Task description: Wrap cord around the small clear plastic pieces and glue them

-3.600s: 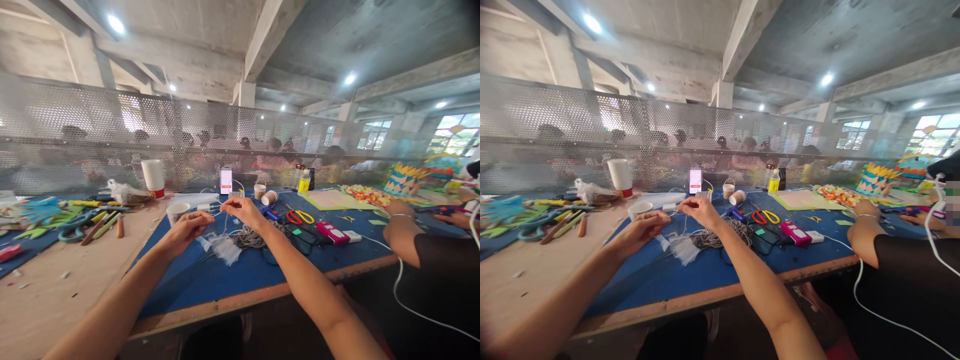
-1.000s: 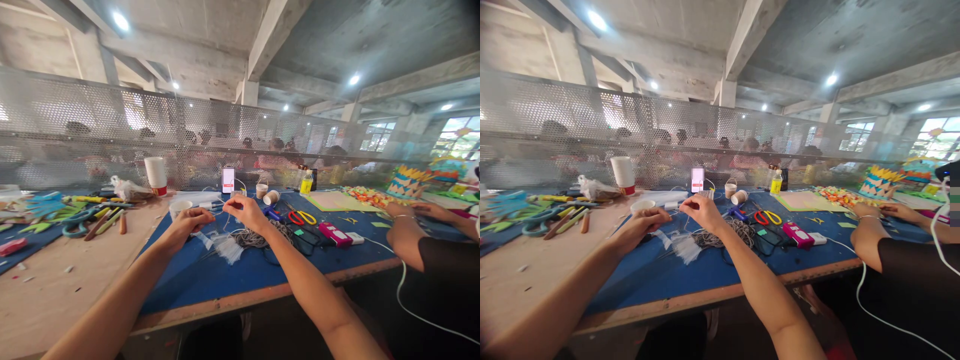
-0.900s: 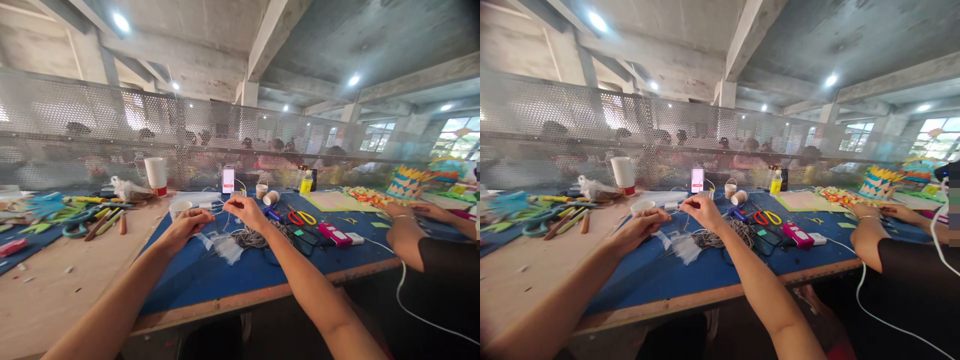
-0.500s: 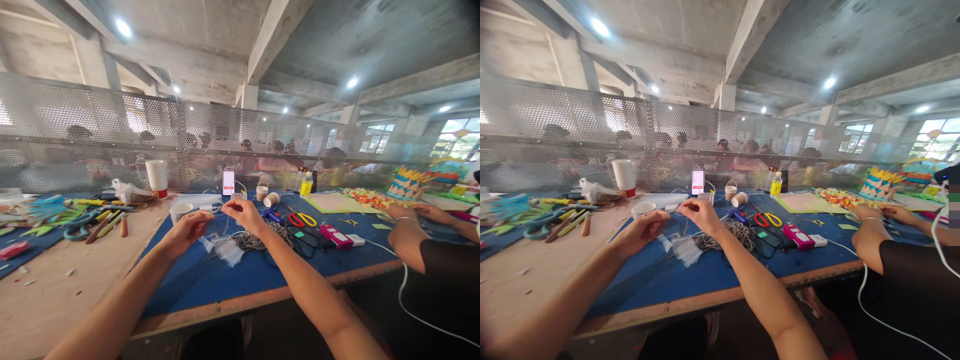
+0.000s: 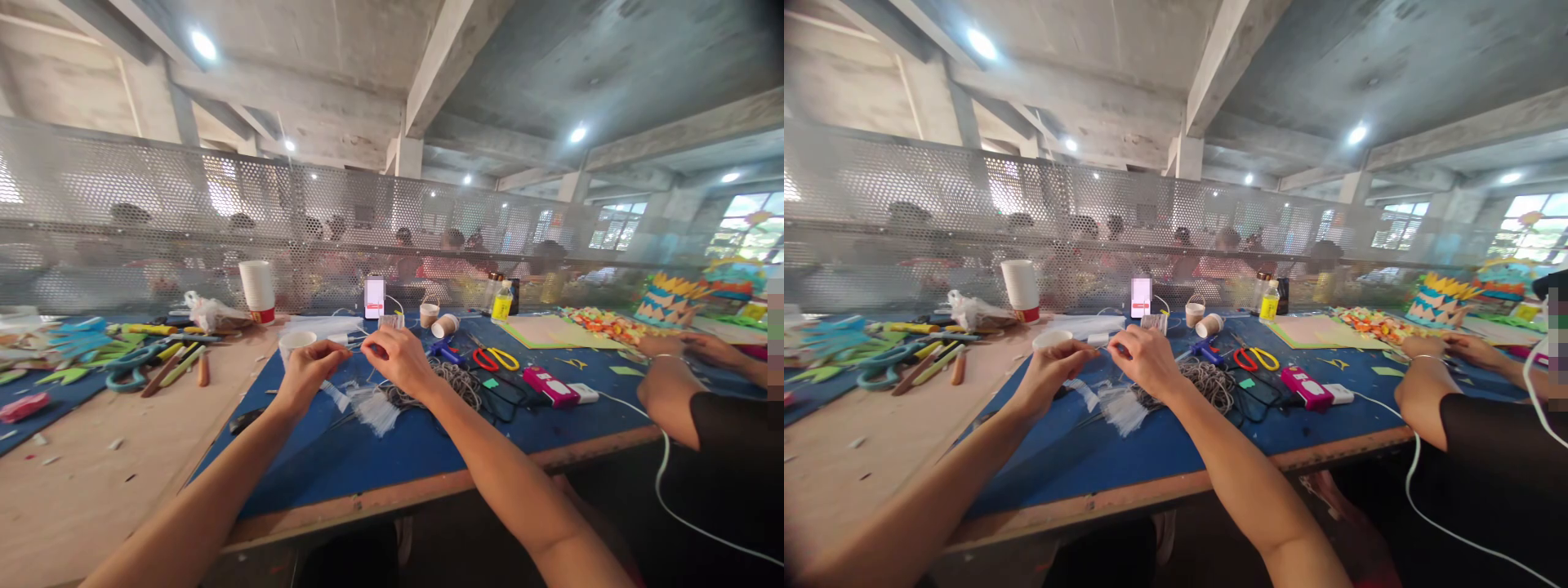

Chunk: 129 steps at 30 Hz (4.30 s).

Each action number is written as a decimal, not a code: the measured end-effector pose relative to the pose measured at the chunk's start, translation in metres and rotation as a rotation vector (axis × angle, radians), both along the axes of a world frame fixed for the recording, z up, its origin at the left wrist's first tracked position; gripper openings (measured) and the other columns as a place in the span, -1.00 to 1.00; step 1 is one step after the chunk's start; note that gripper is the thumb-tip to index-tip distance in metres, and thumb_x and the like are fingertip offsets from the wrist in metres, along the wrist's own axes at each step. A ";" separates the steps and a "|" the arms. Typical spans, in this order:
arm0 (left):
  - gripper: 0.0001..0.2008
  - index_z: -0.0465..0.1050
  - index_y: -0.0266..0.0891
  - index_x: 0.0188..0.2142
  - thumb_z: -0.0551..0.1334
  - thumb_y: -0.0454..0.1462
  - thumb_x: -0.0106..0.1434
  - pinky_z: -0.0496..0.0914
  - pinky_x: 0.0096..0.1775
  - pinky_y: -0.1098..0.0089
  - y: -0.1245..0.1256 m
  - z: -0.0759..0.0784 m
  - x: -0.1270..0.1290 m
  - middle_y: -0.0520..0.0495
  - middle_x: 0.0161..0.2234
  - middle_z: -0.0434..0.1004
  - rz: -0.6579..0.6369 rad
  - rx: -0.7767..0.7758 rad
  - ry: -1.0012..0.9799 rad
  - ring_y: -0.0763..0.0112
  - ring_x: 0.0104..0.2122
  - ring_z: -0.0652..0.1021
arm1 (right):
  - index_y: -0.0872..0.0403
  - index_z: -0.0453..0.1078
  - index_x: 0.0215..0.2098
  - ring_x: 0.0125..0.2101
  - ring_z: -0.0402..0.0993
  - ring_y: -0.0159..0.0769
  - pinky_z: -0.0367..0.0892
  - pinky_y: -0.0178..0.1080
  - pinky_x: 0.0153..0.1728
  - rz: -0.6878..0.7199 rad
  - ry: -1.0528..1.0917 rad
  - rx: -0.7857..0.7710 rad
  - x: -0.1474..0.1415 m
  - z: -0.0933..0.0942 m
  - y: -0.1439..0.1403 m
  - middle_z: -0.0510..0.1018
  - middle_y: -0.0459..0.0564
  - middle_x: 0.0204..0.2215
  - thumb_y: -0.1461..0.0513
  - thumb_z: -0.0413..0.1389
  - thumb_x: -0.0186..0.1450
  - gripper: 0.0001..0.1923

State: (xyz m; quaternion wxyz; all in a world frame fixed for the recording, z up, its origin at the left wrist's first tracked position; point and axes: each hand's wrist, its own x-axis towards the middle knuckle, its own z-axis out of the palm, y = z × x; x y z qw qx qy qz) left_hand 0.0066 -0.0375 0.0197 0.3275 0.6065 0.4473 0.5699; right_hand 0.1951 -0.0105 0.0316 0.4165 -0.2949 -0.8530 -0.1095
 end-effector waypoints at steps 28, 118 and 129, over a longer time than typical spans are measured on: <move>-0.82 0.46 -0.27 -0.50 0.33 -0.19 0.08 -0.03 -0.58 0.46 0.002 0.002 -0.008 0.16 -0.67 0.10 -0.343 -0.207 -0.206 0.59 -0.66 0.08 | 0.14 0.50 -0.34 -0.53 0.33 -0.45 0.25 -0.36 -0.48 0.360 0.468 -0.835 0.002 0.002 0.016 0.53 -0.07 -0.49 0.08 0.18 0.21 -0.73; -0.83 0.50 -0.25 -0.49 0.34 -0.18 0.04 -0.05 -0.59 0.45 0.005 -0.001 -0.008 0.16 -0.68 0.12 -0.303 -0.218 -0.221 0.59 -0.68 0.10 | 0.12 0.49 -0.33 -0.51 0.34 -0.44 0.27 -0.36 -0.46 0.366 0.473 -0.796 -0.004 -0.004 0.016 0.49 -0.10 -0.50 0.06 0.21 0.19 -0.73; -0.82 0.54 -0.30 -0.51 0.35 -0.19 0.01 0.01 -0.57 0.47 0.003 -0.002 0.000 0.12 -0.70 0.23 -0.052 -0.066 -0.169 0.57 -0.64 0.17 | 0.08 0.47 -0.34 -0.44 0.35 -0.42 0.26 -0.36 -0.35 0.122 0.272 -0.252 -0.012 -0.011 0.002 0.45 -0.08 -0.42 0.19 0.11 0.32 -0.85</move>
